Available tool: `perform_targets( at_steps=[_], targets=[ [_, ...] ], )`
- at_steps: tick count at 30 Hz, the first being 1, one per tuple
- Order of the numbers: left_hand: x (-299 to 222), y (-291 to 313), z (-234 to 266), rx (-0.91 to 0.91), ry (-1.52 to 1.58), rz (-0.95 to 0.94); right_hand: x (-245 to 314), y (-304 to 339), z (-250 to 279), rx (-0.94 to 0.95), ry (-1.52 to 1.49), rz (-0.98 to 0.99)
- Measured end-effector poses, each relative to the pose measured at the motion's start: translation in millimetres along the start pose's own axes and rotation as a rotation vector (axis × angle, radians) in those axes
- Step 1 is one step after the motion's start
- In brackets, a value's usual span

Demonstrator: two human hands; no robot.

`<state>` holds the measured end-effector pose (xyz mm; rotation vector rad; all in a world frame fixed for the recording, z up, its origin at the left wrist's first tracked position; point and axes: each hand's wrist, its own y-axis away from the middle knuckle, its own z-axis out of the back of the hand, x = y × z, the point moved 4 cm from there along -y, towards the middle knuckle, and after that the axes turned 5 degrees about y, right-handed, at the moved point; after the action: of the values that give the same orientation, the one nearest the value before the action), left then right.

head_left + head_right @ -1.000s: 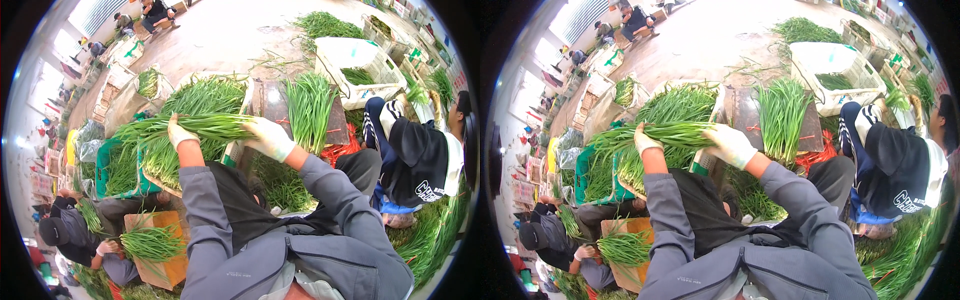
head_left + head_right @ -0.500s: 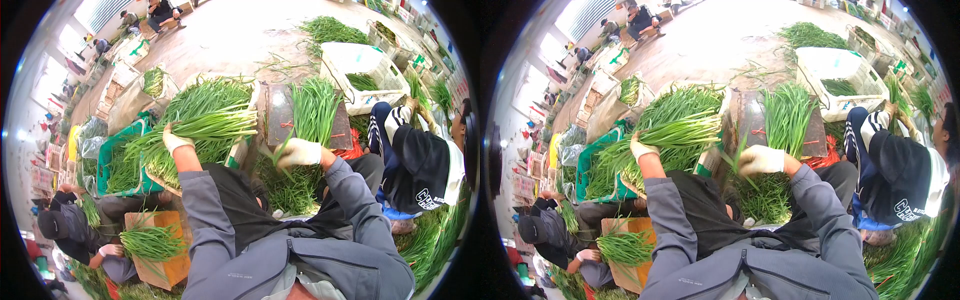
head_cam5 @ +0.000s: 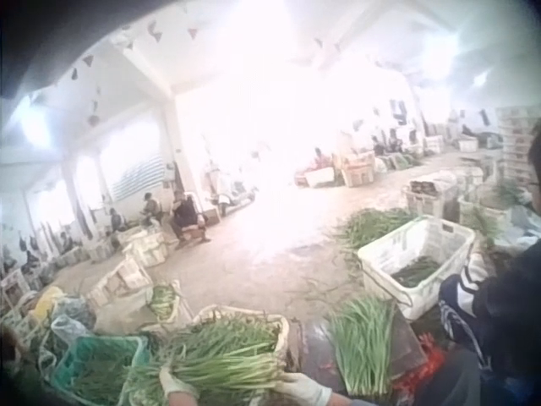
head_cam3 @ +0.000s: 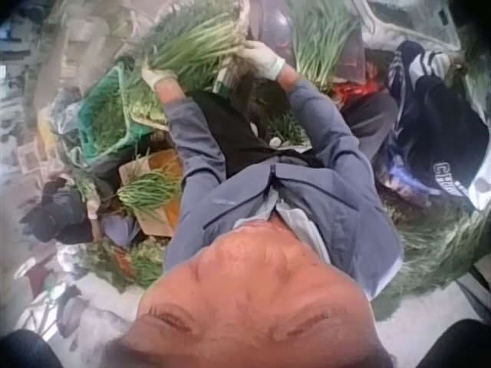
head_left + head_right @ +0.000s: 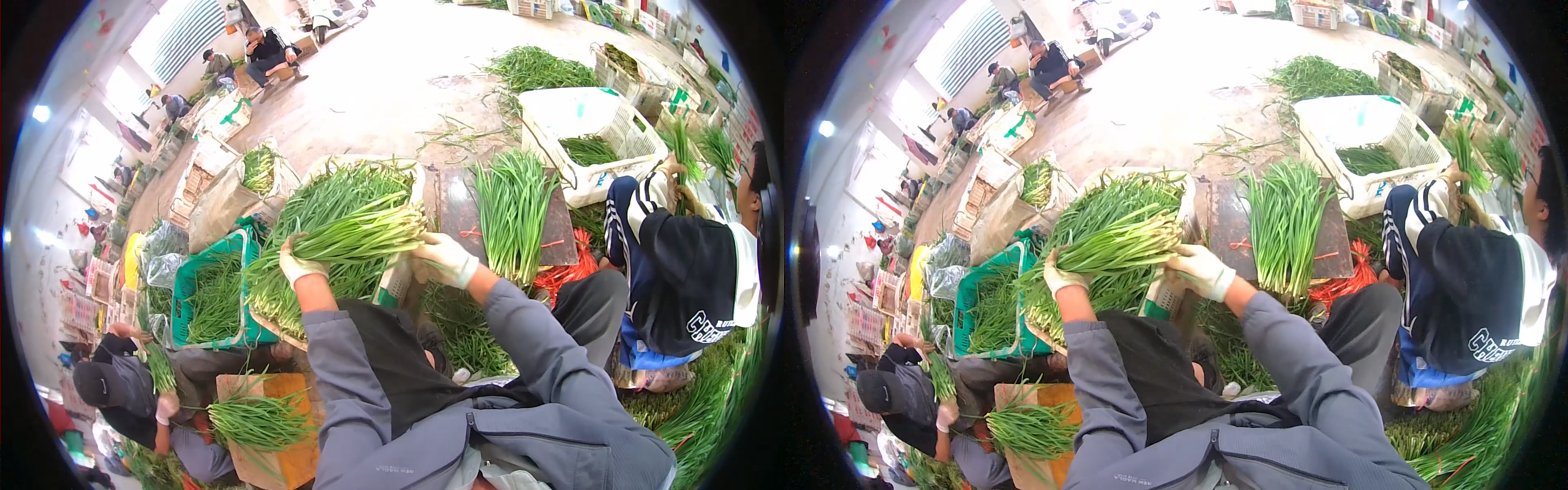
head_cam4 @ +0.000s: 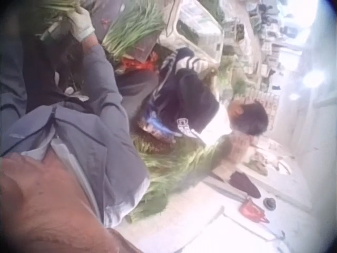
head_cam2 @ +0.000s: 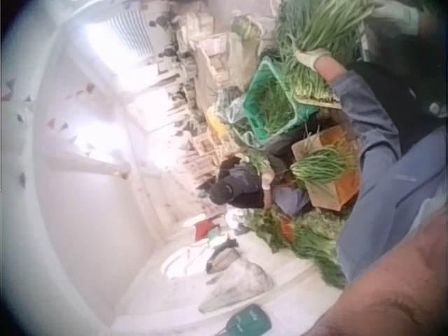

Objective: The person bundles a pile of green plants using red ties and moves them into a crate.

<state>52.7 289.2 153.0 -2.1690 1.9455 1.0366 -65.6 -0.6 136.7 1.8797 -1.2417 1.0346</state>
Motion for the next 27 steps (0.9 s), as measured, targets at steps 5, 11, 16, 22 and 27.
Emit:
perform_targets(
  at_steps=[5, 11, 16, 22, 27],
  targets=[
    [-11.7, 17.8, 0.1, 0.010, -0.013, -0.042, 47.0, 75.6, 16.8, 0.014, -0.302, 0.183],
    [-5.0, 12.8, -10.5, -0.008, 0.023, -0.034, 37.7, 32.0, -42.1, 0.003, 0.267, 0.005],
    [-2.2, 25.9, -11.5, -0.083, 0.042, -0.008, 39.6, 33.1, -33.4, -0.051, 0.030, 0.095],
    [-19.1, 19.6, 0.5, 0.015, -0.070, -0.059, 69.0, 70.2, -3.0, 0.326, 0.599, 0.162],
    [-5.4, 19.7, -13.2, 0.069, -0.129, -0.021, 86.8, 31.4, 11.4, -0.346, 0.536, 0.394]
  ],
)
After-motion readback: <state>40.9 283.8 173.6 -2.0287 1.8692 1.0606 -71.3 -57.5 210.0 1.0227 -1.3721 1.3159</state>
